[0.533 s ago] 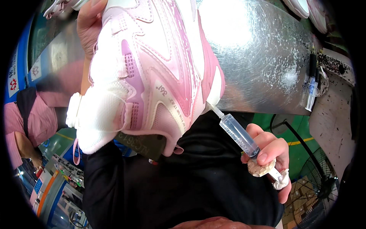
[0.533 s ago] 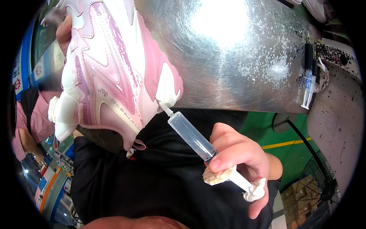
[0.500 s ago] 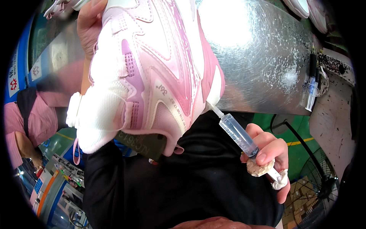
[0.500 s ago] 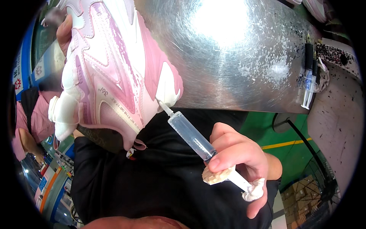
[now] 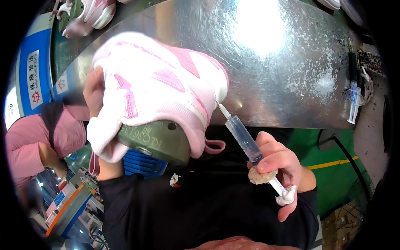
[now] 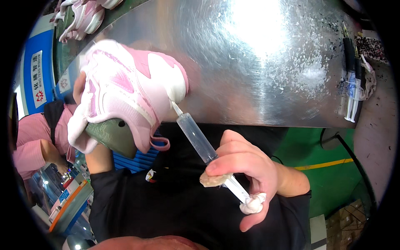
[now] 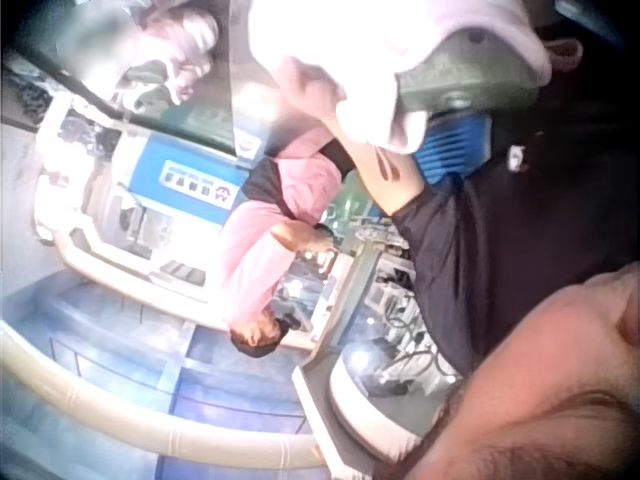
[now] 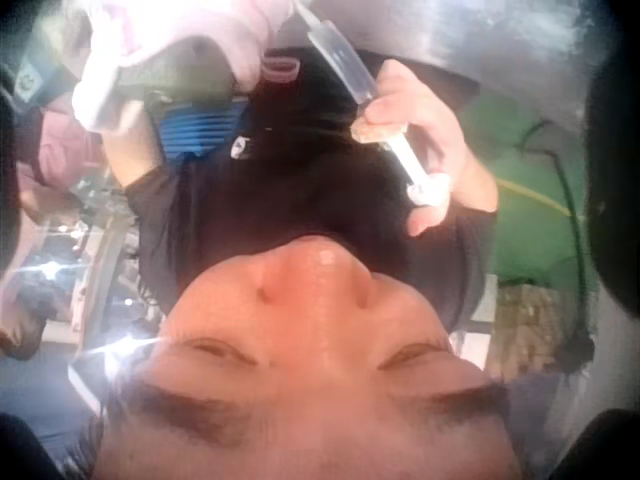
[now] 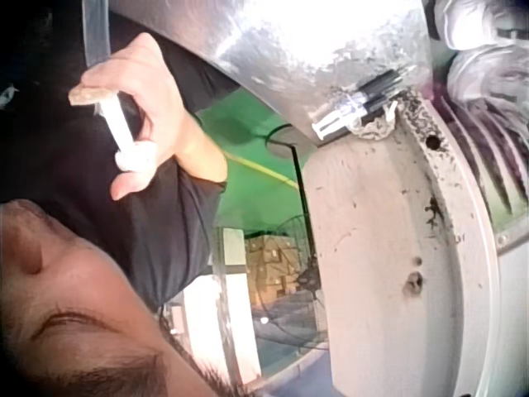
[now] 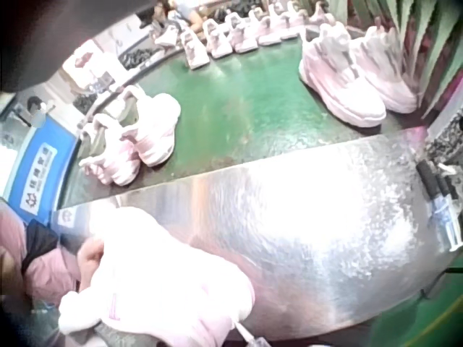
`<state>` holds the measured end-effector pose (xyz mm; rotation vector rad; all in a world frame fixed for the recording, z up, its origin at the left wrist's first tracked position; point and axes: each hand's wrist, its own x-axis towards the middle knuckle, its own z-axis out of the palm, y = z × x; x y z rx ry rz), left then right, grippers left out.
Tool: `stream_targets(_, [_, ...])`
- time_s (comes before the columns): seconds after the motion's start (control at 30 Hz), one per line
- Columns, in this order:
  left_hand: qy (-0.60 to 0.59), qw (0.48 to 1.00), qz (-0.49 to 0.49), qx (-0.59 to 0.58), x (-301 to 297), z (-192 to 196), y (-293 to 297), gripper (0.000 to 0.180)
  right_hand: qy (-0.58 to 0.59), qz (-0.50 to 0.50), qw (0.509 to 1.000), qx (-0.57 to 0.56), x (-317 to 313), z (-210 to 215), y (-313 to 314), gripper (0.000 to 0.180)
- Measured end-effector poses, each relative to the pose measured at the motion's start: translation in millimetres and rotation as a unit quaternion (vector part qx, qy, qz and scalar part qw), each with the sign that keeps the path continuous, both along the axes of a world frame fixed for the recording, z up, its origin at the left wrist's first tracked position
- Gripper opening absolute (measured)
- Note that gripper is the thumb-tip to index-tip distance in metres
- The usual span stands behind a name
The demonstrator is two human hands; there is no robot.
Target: The person injects glue into the sole of pink and white sneakers using a syringe. They pick up each shoe, insert the needle into a small hole on the side of the sole, and push the plunger to dispense the liquid. The shoes are handled one at a time on a metal workbench in a factory setting.
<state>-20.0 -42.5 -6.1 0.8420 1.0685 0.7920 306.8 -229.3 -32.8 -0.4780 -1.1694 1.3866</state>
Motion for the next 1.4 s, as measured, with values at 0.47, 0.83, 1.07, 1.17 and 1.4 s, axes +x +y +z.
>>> stream_targets(0.47, [0.018,0.997,0.059,-0.05,-54,16,-100,0.055,-0.053,0.0,0.998,0.02,-23,-6,19,0.085])
stream_targets(0.83, [-0.174,0.965,0.026,-0.194,10,-6,-171,0.068,-0.074,0.028,0.997,-0.007,-26,22,15,0.088])
stream_targets(1.07, [-0.228,0.93,-0.061,-0.282,35,-9,-160,0.084,-0.1,0.087,0.987,-0.094,-18,59,3,0.092])
stream_targets(1.17, [-0.238,0.917,-0.111,-0.301,38,-14,-157,0.072,-0.106,0.105,0.98,-0.135,-12,82,0,0.093])
stream_targets(1.4, [-0.424,0.843,-0.152,-0.296,64,-30,-159,0.051,-0.224,0.124,0.957,-0.134,8,120,-8,0.085])
